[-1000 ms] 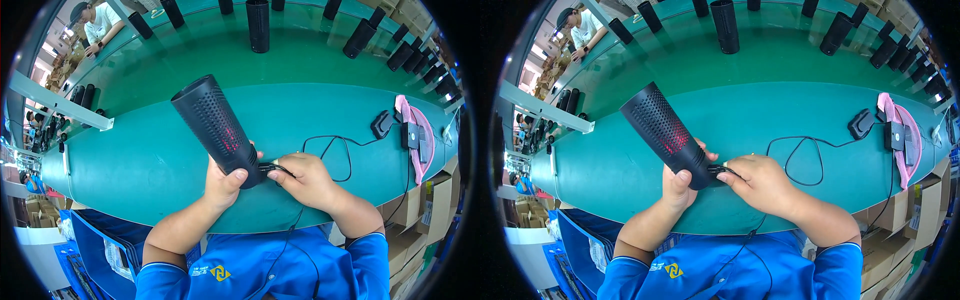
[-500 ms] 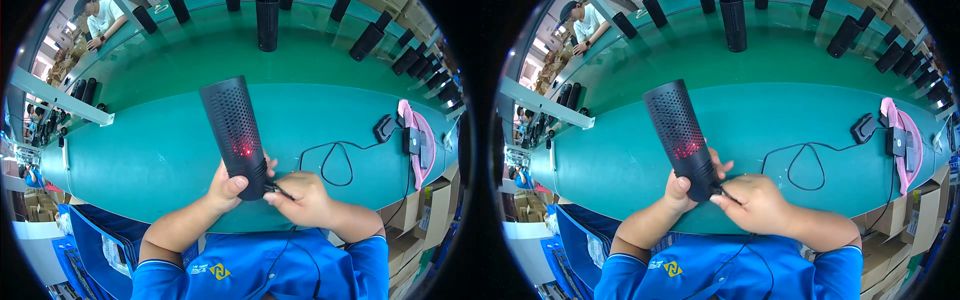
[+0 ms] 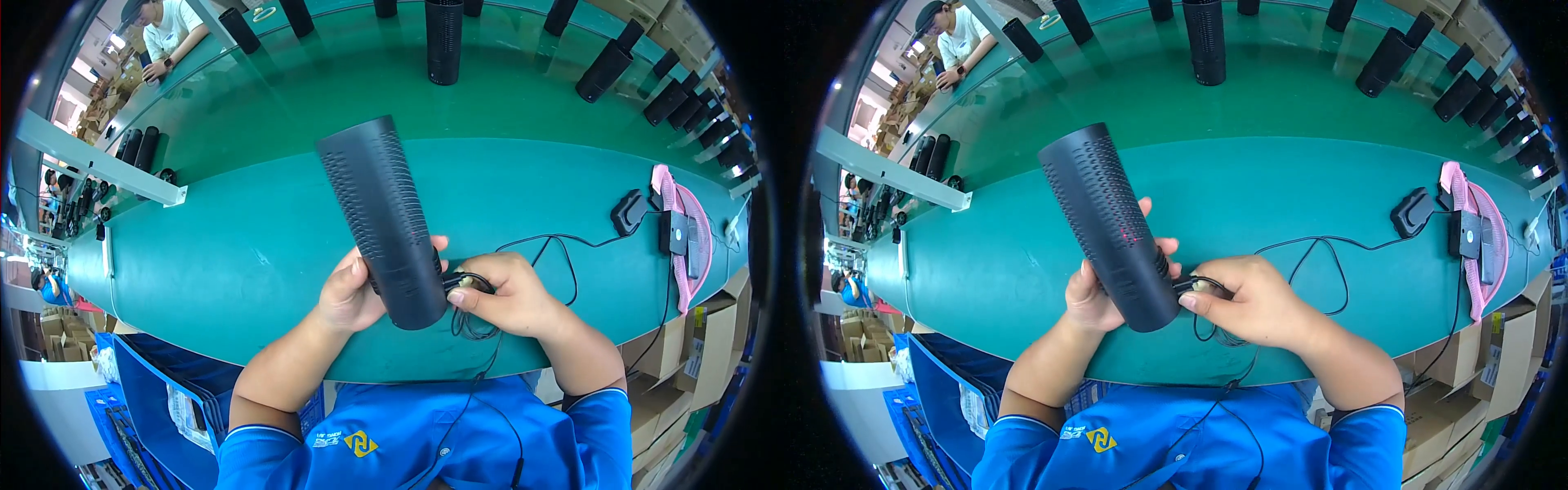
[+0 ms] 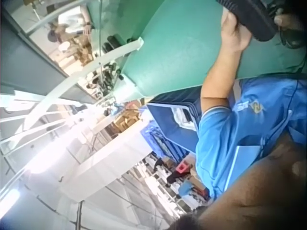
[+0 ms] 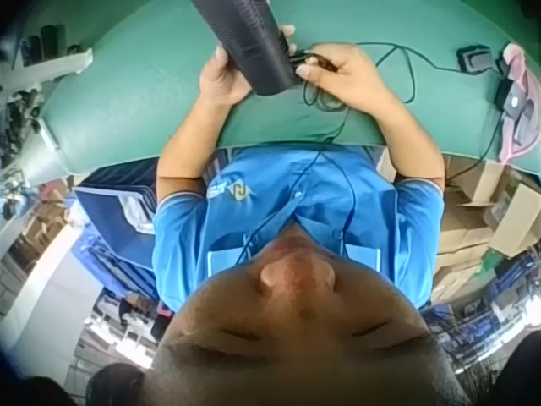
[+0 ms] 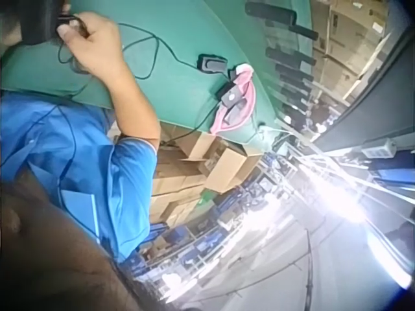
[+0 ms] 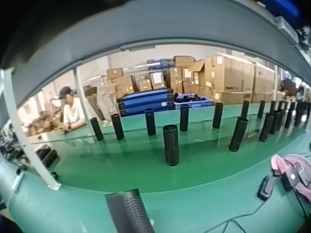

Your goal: Testing the LED light functions and connectivity of cylindrical speakers on a factory assembly line.

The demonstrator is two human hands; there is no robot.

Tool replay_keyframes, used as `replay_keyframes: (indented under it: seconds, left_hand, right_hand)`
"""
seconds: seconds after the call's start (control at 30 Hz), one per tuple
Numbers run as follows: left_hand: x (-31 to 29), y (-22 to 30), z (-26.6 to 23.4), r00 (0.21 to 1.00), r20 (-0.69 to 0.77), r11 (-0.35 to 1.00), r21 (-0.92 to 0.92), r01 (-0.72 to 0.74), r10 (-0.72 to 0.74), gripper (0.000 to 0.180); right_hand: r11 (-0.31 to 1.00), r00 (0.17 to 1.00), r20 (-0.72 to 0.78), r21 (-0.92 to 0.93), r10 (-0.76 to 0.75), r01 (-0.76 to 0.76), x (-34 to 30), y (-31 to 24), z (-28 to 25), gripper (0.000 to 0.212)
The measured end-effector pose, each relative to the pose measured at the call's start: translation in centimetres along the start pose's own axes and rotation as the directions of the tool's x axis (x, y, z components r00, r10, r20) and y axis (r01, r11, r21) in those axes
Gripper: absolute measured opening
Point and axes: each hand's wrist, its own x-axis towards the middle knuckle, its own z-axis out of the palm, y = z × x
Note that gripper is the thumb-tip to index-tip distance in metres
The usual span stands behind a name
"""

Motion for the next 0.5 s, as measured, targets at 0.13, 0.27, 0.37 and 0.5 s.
replay_keyframes:
  seconds: [0.13,0.27,0.37,0.5]
  left_hand:
    - [-0.5,0.2,-1.0,0.992,-0.041,0.979,0.17,-0.113,0.121,0.093]
    - [-0.6,-0.1,-0.8,0.947,-0.114,0.876,0.426,-0.227,0.301,0.082]
    - [-0.5,-0.5,-0.2,0.888,-0.147,0.746,0.611,-0.265,0.436,0.073]
    - [-0.5,-0.9,1.4,0.905,-0.06,0.705,0.649,-0.286,0.422,0.07]
  right_hand:
    - [0.932,0.857,-0.374,-0.205,-0.356,0.298,1.1,0.7,0.8,0.027]
    - [0.859,0.773,-0.401,-0.369,-0.491,0.355,1.2,2.0,1.0,0.047]
    - [0.83,0.793,-0.339,-0.442,-0.506,0.341,1.0,2.2,1.3,0.06]
    - [0.87,0.822,-0.324,-0.329,-0.468,0.366,1.4,1.0,3.5,0.074]
